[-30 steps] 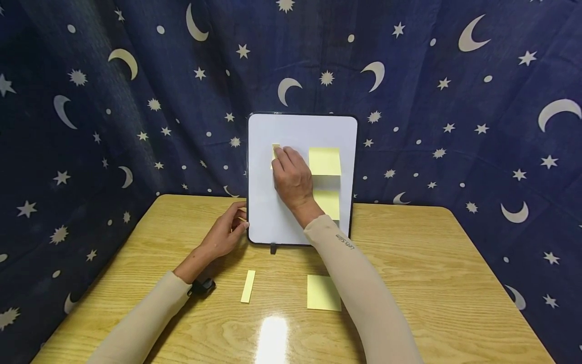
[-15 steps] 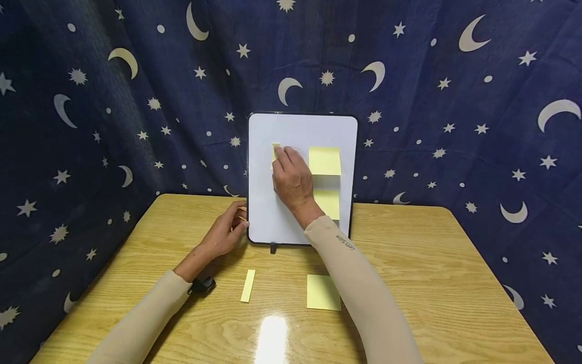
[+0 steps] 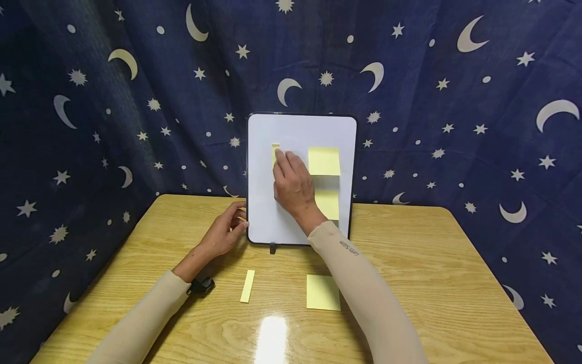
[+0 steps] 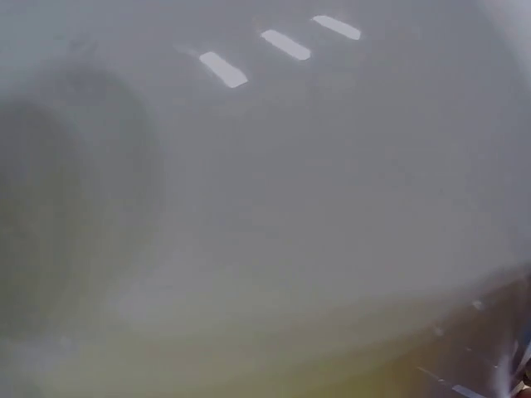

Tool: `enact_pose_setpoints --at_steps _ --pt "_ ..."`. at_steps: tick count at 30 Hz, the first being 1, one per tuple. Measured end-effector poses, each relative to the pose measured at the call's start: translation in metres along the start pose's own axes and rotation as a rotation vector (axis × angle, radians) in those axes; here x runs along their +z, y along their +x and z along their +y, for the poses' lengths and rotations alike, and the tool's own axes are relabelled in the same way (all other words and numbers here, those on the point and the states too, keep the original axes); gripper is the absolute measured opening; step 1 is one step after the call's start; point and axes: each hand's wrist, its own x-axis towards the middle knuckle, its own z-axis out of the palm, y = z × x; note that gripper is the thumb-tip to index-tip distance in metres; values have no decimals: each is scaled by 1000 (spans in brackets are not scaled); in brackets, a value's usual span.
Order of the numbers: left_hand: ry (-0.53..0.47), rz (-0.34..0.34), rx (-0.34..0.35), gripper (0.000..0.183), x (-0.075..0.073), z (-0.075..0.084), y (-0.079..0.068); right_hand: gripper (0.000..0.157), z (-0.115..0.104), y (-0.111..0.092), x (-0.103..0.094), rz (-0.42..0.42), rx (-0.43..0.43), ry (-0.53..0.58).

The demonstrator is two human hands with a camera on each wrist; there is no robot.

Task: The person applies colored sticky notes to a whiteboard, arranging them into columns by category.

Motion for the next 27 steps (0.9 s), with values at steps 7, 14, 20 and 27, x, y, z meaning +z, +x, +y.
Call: enact_pose_setpoints --at_steps 7,14,20,27 --pt "-13 8 3 49 -1 -2 0 26 0 -2 1 -14 -6 14" --pt "-29 5 -1 50 -1 -2 1 31 -2 -4 -2 -90 24 31" --pt "1 0 -23 49 -2 -3 2 33 -3 -6 -4 -122 36 31" --pt "9 -13 -54 50 -2 -1 4 40 -2 -8 -7 -135 36 44"
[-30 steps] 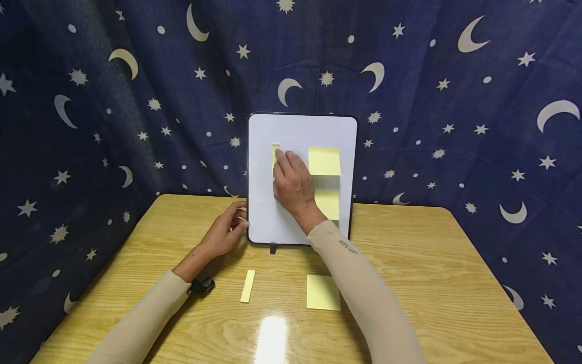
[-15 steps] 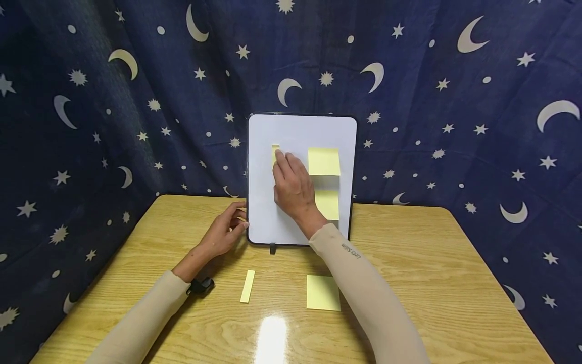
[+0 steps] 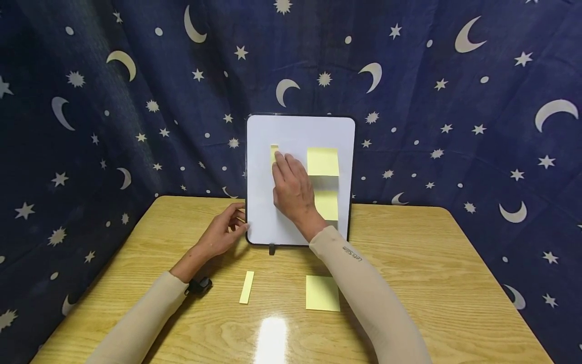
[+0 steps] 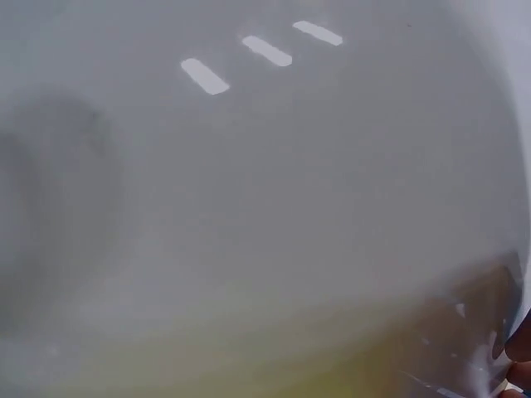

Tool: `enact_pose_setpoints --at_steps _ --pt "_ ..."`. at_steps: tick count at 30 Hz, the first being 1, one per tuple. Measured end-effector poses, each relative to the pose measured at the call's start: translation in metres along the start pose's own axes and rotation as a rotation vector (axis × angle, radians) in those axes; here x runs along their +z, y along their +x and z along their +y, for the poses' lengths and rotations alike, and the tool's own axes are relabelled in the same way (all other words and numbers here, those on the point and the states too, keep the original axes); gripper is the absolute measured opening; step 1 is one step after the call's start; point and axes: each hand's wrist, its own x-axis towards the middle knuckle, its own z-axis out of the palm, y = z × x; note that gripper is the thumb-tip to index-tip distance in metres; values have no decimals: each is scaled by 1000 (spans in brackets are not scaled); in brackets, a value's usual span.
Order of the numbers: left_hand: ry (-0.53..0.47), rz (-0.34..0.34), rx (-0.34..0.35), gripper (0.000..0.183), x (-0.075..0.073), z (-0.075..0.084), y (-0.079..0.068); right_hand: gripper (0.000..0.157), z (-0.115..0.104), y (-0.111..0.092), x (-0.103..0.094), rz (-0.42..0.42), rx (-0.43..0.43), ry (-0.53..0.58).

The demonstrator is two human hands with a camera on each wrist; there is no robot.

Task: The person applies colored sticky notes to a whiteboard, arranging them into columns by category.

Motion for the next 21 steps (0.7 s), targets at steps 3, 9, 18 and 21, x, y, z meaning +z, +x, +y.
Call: enact_pose_setpoints --at_steps 3,9,18,21 --pt "4 4 -1 50 0 0 0 41 0 -1 -1 -14 2 -6" --pt "74 27 -6 49 -3 2 1 45 1 -3 -2 -33 -5 -16" --pt "109 118 44 52 -12 7 9 47 1 -4 -2 -42 -5 -13" --pt "128 171 70 54 -16 11 13 48 1 -4 -2 -44 -4 -11"
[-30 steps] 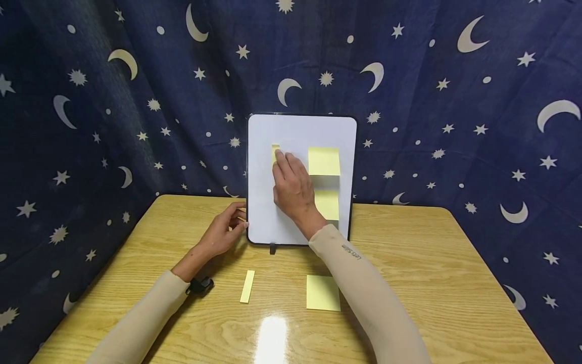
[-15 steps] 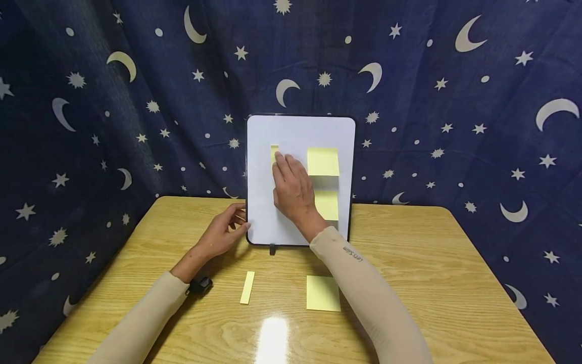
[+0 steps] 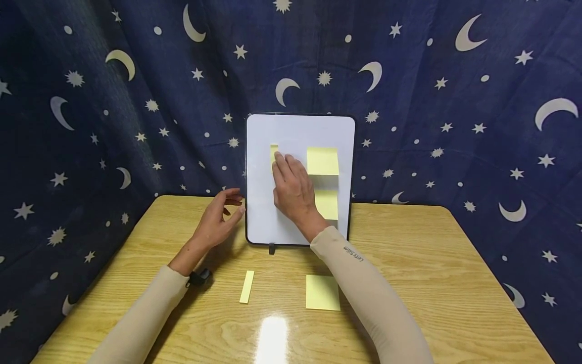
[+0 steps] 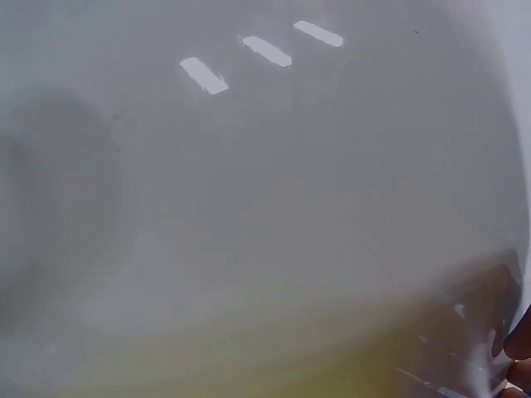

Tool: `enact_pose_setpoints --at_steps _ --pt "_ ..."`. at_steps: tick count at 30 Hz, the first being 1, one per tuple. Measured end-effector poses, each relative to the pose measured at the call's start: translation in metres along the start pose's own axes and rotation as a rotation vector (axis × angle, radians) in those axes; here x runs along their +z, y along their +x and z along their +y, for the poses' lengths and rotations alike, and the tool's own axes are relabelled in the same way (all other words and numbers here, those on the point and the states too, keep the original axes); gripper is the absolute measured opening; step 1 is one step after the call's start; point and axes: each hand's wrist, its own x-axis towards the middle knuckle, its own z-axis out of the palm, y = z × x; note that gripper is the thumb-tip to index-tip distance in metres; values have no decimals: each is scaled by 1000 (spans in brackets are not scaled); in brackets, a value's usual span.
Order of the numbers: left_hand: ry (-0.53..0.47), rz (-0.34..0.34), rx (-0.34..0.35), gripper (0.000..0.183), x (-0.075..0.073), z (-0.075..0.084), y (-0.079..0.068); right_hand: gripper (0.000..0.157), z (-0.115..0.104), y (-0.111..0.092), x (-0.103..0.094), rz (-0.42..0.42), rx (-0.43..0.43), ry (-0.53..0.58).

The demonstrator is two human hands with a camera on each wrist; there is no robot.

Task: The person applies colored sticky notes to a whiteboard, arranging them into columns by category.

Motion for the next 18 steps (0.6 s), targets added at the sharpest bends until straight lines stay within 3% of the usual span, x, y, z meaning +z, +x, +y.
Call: enact_pose_setpoints --at_steps 4,18 --pt "35 44 43 55 -5 7 7 48 0 -1 1 9 3 5" --pt "152 104 213 58 -10 37 42 49 -1 -1 -1 -7 3 -11"
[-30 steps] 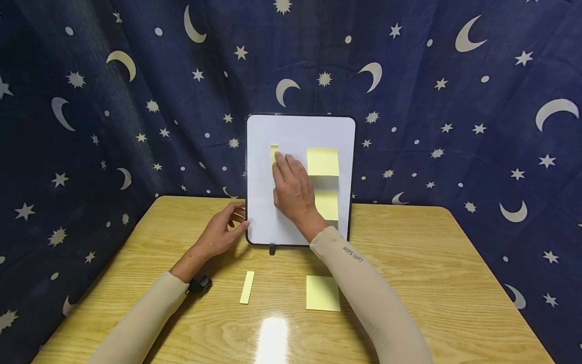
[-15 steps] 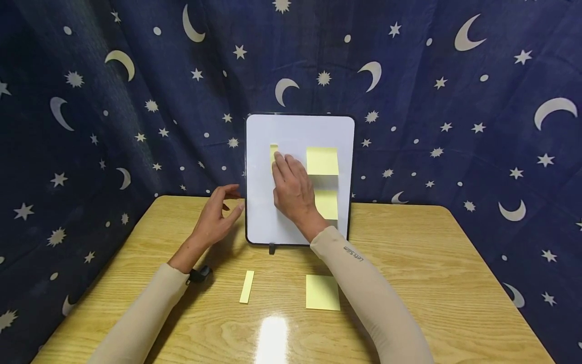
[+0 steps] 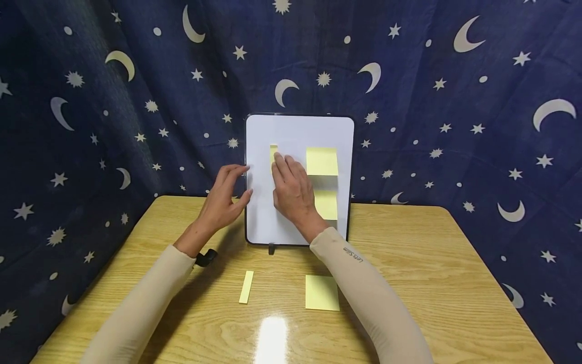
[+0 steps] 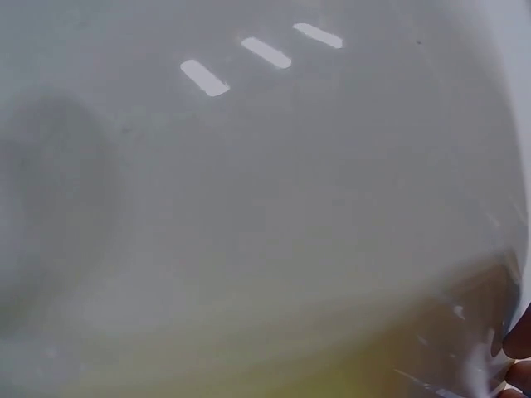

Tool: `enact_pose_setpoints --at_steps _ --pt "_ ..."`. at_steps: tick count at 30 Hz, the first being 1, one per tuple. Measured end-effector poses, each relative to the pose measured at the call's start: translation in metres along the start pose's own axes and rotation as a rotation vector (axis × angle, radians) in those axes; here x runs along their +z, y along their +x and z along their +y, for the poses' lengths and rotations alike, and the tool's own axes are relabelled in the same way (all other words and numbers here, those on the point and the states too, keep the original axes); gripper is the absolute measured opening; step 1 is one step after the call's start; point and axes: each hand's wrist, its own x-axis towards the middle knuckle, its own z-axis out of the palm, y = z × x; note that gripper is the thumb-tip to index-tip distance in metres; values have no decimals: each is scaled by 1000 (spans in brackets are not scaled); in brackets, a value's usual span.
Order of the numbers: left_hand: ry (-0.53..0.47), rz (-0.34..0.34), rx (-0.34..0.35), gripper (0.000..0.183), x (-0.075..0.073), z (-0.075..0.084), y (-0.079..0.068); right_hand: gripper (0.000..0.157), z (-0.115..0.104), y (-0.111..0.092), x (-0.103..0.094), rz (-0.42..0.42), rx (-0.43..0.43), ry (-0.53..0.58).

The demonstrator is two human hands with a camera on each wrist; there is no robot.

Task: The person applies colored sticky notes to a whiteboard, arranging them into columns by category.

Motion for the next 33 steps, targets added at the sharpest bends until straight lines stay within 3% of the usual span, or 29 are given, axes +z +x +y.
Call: enact_pose_setpoints --at_steps 12,19,29,33 --pt "154 33 110 54 2 10 30 50 0 -1 1 -2 -8 0" --pt "275 9 96 50 4 22 48 52 0 -1 0 7 -7 -6" --pt "361 73 157 46 9 30 70 50 1 -1 2 6 -8 16" --pt "451 48 194 44 11 33 76 52 0 -1 1 11 -11 13"
